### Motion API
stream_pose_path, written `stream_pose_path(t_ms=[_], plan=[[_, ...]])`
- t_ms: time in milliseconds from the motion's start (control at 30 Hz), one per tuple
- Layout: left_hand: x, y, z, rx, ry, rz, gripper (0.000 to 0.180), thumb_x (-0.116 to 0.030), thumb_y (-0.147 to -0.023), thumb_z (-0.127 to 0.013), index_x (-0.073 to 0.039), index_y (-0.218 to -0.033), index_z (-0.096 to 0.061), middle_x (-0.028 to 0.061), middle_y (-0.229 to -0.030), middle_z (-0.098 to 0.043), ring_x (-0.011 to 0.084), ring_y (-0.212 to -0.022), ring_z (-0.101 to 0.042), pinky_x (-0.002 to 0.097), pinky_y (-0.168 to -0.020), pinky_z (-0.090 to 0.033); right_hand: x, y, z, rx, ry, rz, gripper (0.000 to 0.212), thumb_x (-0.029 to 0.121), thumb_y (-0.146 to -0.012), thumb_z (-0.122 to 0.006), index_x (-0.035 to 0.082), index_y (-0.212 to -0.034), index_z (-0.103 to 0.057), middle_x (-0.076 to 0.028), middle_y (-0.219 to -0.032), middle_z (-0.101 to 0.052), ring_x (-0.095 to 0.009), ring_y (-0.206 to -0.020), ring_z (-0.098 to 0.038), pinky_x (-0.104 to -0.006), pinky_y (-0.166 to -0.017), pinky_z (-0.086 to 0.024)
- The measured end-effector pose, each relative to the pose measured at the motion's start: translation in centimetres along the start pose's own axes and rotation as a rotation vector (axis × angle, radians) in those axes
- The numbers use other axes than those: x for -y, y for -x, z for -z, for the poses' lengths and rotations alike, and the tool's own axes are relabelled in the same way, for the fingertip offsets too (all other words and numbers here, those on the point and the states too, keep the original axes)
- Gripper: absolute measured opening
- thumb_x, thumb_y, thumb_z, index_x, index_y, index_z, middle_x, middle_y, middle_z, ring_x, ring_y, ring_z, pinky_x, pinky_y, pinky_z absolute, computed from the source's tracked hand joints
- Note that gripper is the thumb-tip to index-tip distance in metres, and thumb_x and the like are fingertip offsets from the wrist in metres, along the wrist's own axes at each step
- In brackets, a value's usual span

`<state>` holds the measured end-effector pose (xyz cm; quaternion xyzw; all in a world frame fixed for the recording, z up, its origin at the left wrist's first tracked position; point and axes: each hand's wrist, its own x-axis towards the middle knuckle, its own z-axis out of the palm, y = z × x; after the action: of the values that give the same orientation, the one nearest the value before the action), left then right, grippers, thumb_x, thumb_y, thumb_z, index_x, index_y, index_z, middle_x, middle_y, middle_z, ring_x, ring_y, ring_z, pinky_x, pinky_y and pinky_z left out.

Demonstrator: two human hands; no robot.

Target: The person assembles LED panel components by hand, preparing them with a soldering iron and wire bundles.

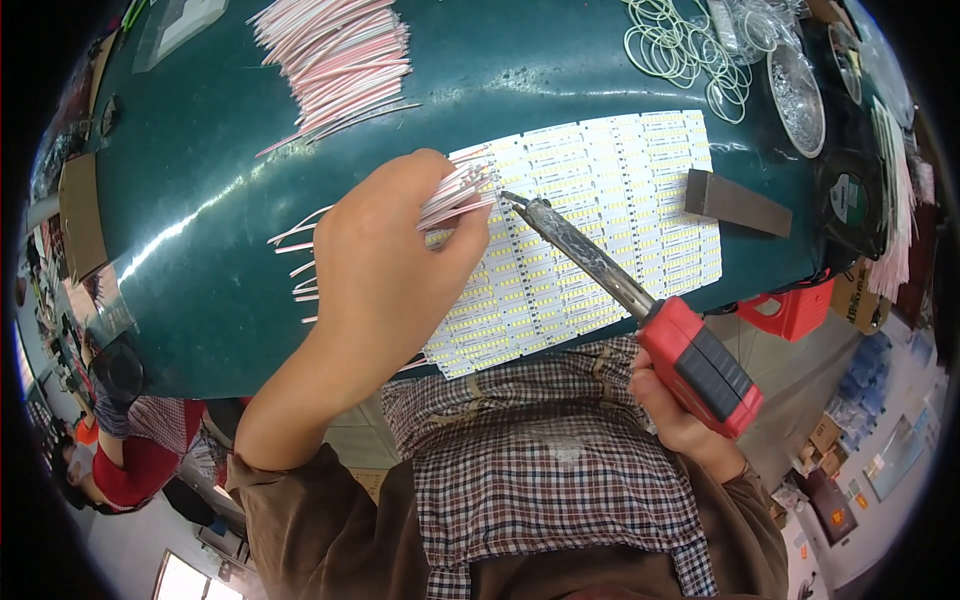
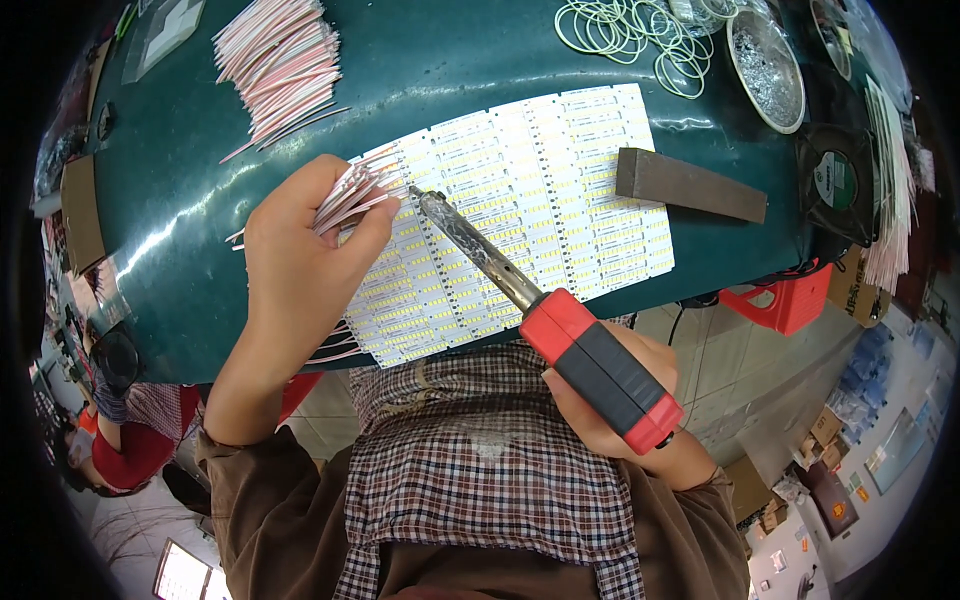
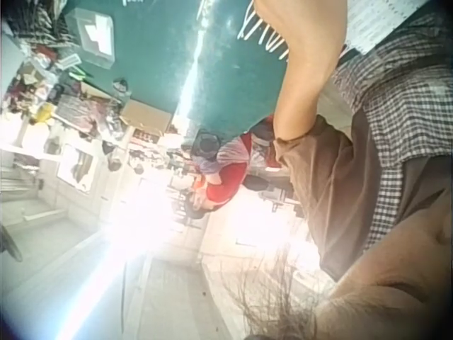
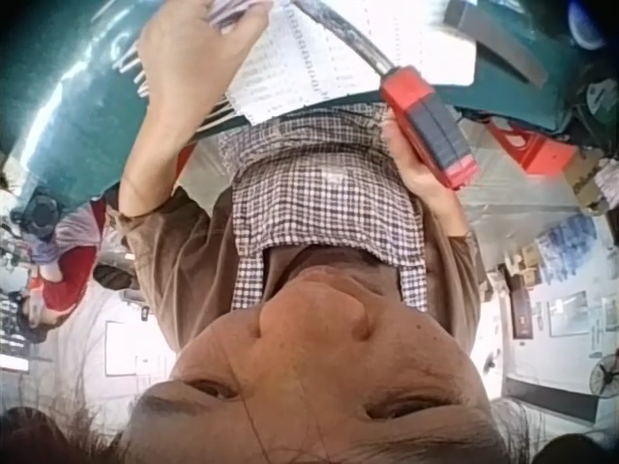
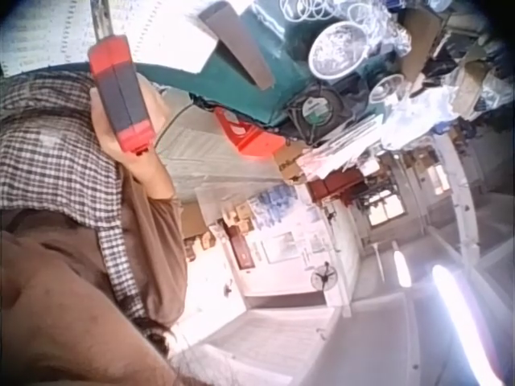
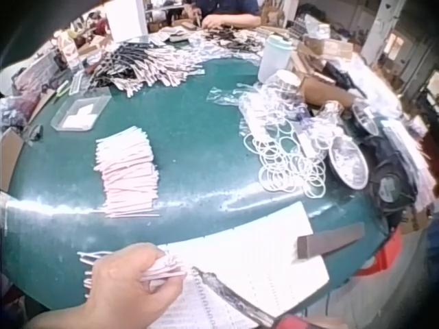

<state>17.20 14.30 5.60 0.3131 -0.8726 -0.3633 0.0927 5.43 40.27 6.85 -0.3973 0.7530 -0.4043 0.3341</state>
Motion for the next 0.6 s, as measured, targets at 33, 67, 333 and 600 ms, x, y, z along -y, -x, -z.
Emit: stream_pose_path(t_ms=[33,67,333,600], plan=[[0.07,-0.02,-0.06,-0.008,0.002,-0.014,0.018,-0.012,-0.079,-0.073,-0.002,-0.084,-0.059,0.0131,-0.078,-0.062,0.0317,-0.069,-0.061,0.0384,-0.061,-0.048,-0.03,-0.06,-0.06,-0.005,0.016,0.017,0.025,0.004,-0.076,-0.076,-0.002,-0.099,-0.068,-0.013,-0.085,-0.067,-0.026,-0.067,-0.067,-0.0320,-0.057,-0.052],[0.13,-0.02,-0.12,-0.017,0.003,-0.027,0.018,-0.012,-0.079,-0.073,-0.001,-0.084,-0.059,0.0132,-0.078,-0.061,0.0320,-0.069,-0.061,0.0385,-0.062,-0.048,-0.09,-0.08,-0.11,-0.005,0.016,0.017,0.025,0.004,-0.076,-0.076,-0.002,-0.099,-0.068,-0.013,-0.085,-0.067,-0.026,-0.067,-0.067,-0.0320,-0.057,-0.052],[0.23,-0.04,-0.11,-0.013,-0.017,-0.034,0.019,-0.012,-0.079,-0.073,-0.001,-0.087,-0.059,0.0134,-0.078,-0.061,0.0325,-0.070,-0.061,0.0388,-0.062,-0.048,-0.12,0.05,0.13,0.034,0.000,-0.009,0.024,0.004,-0.077,-0.075,-0.002,-0.099,-0.067,-0.013,-0.084,-0.067,-0.026,-0.067,-0.067,-0.0325,-0.057,-0.052],[0.52,-0.17,-0.10,0.013,0.050,0.001,0.019,-0.014,-0.079,-0.073,0.000,-0.087,-0.062,0.0139,-0.079,-0.062,0.0327,-0.071,-0.062,0.0393,-0.064,-0.049,-0.21,0.55,-0.12,-0.010,-0.003,0.007,0.023,0.004,-0.078,-0.075,-0.002,-0.098,-0.067,-0.013,-0.084,-0.067,-0.027,-0.065,-0.066,-0.0329,-0.056,-0.051]])
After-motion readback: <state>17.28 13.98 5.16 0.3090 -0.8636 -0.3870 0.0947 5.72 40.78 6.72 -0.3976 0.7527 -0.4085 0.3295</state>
